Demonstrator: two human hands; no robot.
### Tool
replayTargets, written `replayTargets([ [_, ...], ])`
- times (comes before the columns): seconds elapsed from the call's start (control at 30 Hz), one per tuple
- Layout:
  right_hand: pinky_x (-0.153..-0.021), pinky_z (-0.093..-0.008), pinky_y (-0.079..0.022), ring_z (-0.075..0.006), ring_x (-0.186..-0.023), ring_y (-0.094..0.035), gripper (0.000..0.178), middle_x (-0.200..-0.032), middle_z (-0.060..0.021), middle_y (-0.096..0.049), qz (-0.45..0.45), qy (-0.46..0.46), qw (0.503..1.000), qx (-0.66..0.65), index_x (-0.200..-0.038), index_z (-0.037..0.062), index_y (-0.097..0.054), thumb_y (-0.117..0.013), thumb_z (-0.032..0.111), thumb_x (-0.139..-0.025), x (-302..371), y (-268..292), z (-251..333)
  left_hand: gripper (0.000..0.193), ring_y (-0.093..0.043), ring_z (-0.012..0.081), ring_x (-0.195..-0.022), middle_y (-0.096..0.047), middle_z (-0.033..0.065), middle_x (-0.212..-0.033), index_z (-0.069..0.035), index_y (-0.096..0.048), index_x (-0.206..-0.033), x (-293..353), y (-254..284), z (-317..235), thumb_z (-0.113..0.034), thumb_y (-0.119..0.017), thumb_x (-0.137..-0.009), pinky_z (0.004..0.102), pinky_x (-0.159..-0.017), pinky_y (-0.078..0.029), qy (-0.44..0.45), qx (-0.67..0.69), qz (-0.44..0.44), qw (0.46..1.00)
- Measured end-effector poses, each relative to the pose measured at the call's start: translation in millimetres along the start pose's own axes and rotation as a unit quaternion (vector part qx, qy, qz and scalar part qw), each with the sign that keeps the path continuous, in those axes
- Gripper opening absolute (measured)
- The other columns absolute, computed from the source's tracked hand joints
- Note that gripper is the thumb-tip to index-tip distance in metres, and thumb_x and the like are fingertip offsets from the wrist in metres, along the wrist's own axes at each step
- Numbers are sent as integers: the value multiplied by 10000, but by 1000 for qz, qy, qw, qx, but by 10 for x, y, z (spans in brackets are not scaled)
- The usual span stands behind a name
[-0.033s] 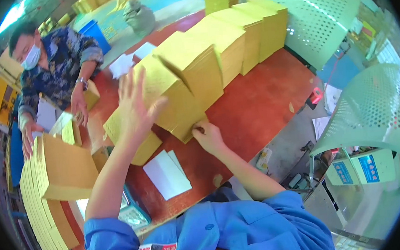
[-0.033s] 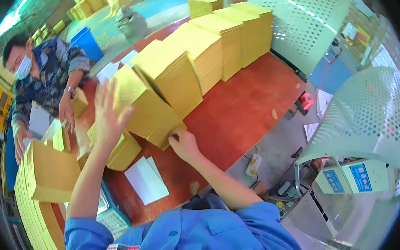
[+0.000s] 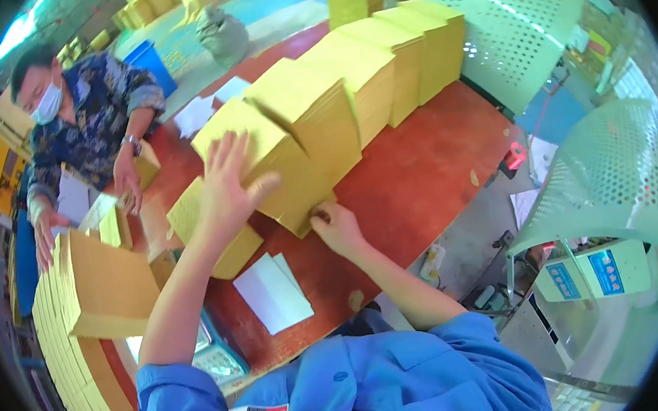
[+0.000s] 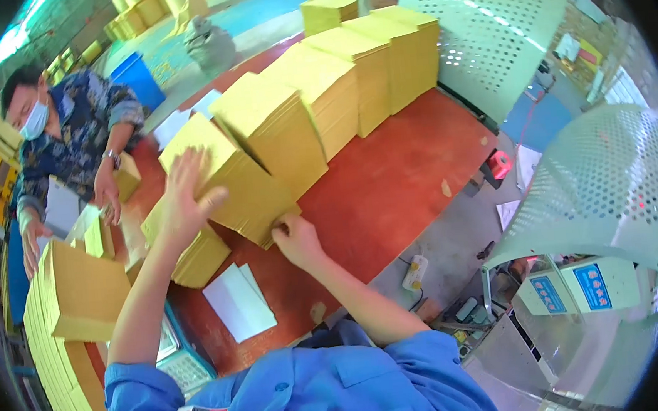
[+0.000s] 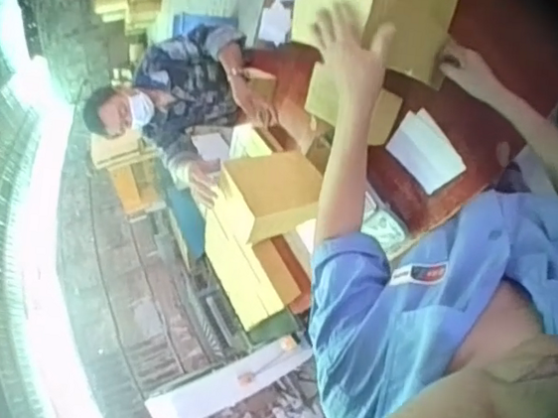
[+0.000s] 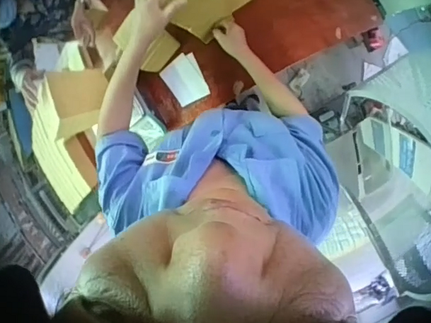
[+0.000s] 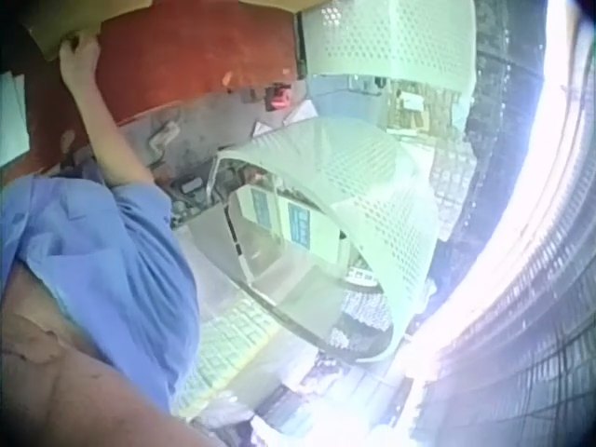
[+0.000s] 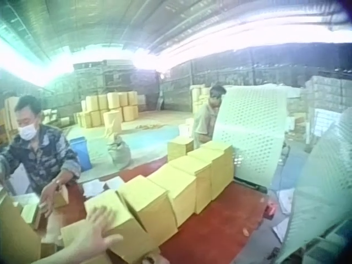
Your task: The recorder weighs stacks of yellow paper on a scale and organizes them on a table.
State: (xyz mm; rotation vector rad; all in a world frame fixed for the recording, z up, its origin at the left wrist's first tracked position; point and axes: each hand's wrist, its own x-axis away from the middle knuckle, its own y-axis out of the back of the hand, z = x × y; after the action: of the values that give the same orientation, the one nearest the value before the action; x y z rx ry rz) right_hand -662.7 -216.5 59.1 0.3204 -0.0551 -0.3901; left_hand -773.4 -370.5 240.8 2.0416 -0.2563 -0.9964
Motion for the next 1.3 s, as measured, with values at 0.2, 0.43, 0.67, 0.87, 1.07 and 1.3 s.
replayTargets([
  [0.2,-765,-332,-552,-222,-866,-683,198,-971,-138,-698,139,70,987,-30,-1029,-14,-661,-630,114,-882,-54,349,84,1017,-204,405,-1449,-256,183,-1564,-122,-329,-1502,47,-108,76,-159,-844,-626,491,-1160,-253,-12,-51,119,992],
  [0.43,-637,-265,-474,-157,-734,-640,162,-801,-74,-669,-369,159,891,-212,-919,34,-626,-474,72,-874,-1504,2928,-360,1005,-135,321,-1485,-144,174,-1603,-55,-129,-1549,594,-252,-333,-85,-759,-766,492,-1181,-195,225,310,-158,910],
  [0.67,-1010,-378,-396,-272,-1194,-560,553,-1263,-146,-625,-343,11,935,-94,-1271,9,-589,-500,457,-959,-2941,4779,-1259,884,-345,251,-1378,-304,161,-1531,-20,-177,-1530,976,-963,-397,-41,-703,-820,399,-1132,-293,389,452,-146,789],
  [0.87,-1123,-404,-290,-261,-1367,-393,674,-1481,-142,-425,-242,-44,939,-242,-1431,25,-440,-458,526,-982,-3512,4567,-1193,577,-559,183,-1116,-583,73,-1224,-19,-443,-1331,1090,-1334,-83,-28,-713,-821,337,-984,-437,480,400,-77,777],
  [1.07,-1145,-411,-262,-268,-1416,-318,704,-1561,-116,-307,-218,-34,928,-301,-1491,38,-342,-438,527,-995,-3801,4385,-1160,451,-577,176,-1074,-613,60,-1168,-32,-536,-1242,813,-1369,-30,-40,-707,-824,330,-967,-447,501,397,-51,767],
  [1.3,-1070,-380,-370,-239,-1291,-460,636,-1432,-105,-472,-174,18,916,-361,-1437,65,-420,-453,518,-992,-4305,4178,-1279,384,-608,159,-1040,-651,55,-1124,-12,-593,-1216,531,-1597,447,-42,-692,-847,314,-908,-501,433,393,-90,806],
])
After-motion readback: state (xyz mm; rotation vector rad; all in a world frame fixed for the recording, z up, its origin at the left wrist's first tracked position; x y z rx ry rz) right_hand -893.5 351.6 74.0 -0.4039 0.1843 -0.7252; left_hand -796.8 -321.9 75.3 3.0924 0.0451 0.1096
